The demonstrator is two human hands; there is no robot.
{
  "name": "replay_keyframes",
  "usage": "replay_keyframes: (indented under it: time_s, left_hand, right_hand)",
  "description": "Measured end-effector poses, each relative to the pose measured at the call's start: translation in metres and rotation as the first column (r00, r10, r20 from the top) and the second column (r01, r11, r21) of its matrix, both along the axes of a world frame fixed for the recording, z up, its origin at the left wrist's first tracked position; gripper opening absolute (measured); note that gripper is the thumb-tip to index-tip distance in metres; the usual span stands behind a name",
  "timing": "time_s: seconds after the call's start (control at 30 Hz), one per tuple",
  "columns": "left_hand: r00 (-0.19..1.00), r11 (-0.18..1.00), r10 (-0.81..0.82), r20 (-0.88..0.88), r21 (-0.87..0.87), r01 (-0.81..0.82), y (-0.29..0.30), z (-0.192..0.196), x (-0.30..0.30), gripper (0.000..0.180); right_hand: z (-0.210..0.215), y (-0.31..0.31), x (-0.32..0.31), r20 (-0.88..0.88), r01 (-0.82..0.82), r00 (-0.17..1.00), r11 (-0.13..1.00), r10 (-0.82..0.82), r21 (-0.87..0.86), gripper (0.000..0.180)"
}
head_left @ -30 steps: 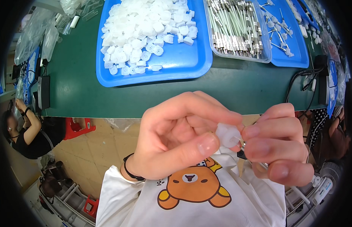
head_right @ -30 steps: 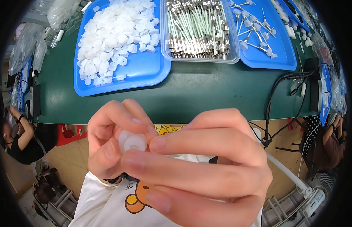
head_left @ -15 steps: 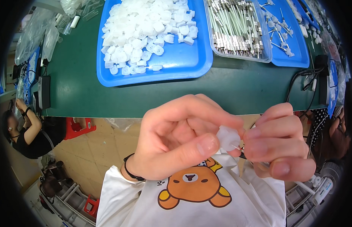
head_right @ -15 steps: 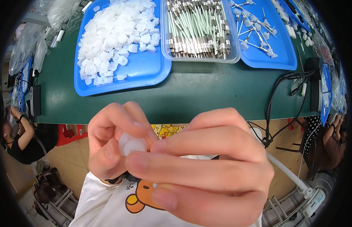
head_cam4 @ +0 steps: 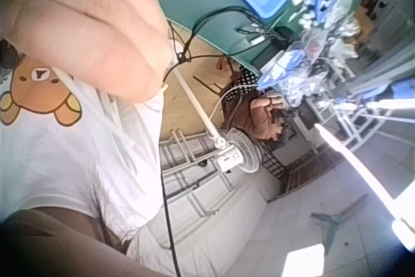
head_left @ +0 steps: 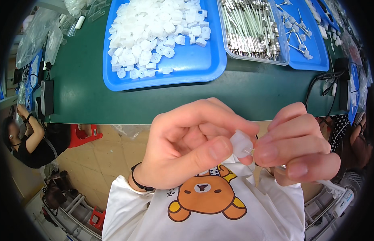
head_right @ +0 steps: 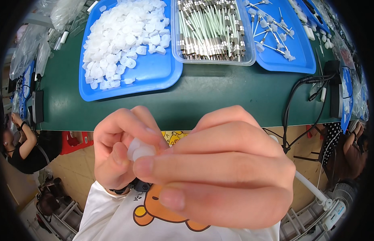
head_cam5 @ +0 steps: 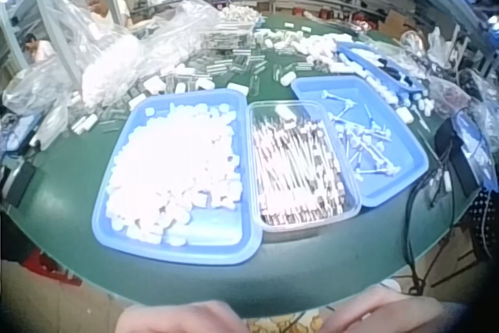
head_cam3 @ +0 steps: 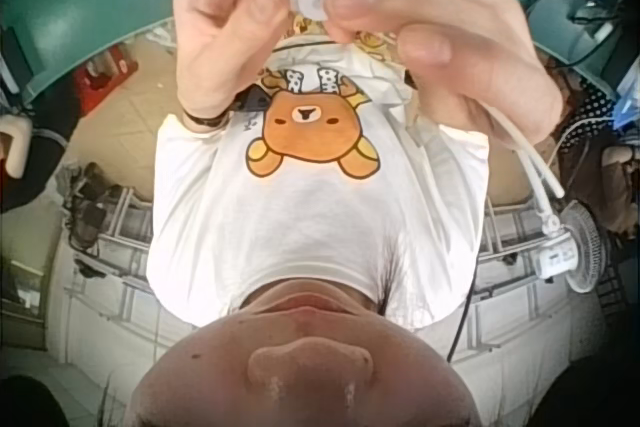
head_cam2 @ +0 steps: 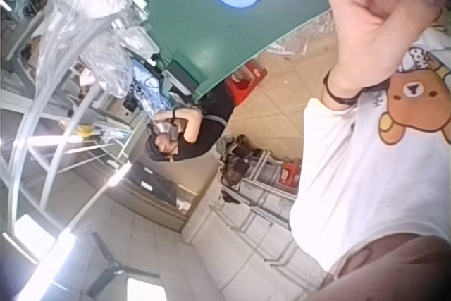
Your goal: Assembling small white plastic caps and components onto metal pins/needles.
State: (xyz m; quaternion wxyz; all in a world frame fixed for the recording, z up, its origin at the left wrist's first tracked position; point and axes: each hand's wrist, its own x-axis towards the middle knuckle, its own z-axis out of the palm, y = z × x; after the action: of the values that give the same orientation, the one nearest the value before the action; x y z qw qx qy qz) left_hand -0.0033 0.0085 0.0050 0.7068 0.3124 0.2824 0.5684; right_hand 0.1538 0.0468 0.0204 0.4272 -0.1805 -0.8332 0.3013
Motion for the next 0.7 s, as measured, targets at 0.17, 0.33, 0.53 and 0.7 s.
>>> replay_keyframes:
  time_s: [0.17,0.33,0.53,0.7]
  left_hand:
    - [1.000,1.000,-0.015,-0.014,-0.004,0.014,0.0008,0.0004,-0.0005,0.035]
    - [0.998,1.000,0.024,-0.064,0.018,-0.023,-0.0008,-0.0044,-0.0014,0.033]
    - [0.992,0.995,0.096,-0.077,0.005,-0.096,-0.0015,-0.0039,0.0004,0.034]
    - [0.993,0.994,0.097,-0.063,-0.044,-0.100,-0.0018,-0.0009,0.0017,0.034]
  right_hand:
    - [-0.0011,-0.0006,-0.0004,-0.006,0.014,1.000,1.000,-0.014,0.002,0.016]
    - [-0.0009,-0.0029,0.0009,0.015,0.018,1.000,1.000,-0.018,-0.008,0.021]
    - [-0.0016,-0.0045,0.0058,0.059,0.001,0.998,0.999,0.002,-0.050,0.036]
    - [-0.0029,-0.0066,0.0042,0.032,0.036,0.999,0.998,-0.034,-0.059,0.033]
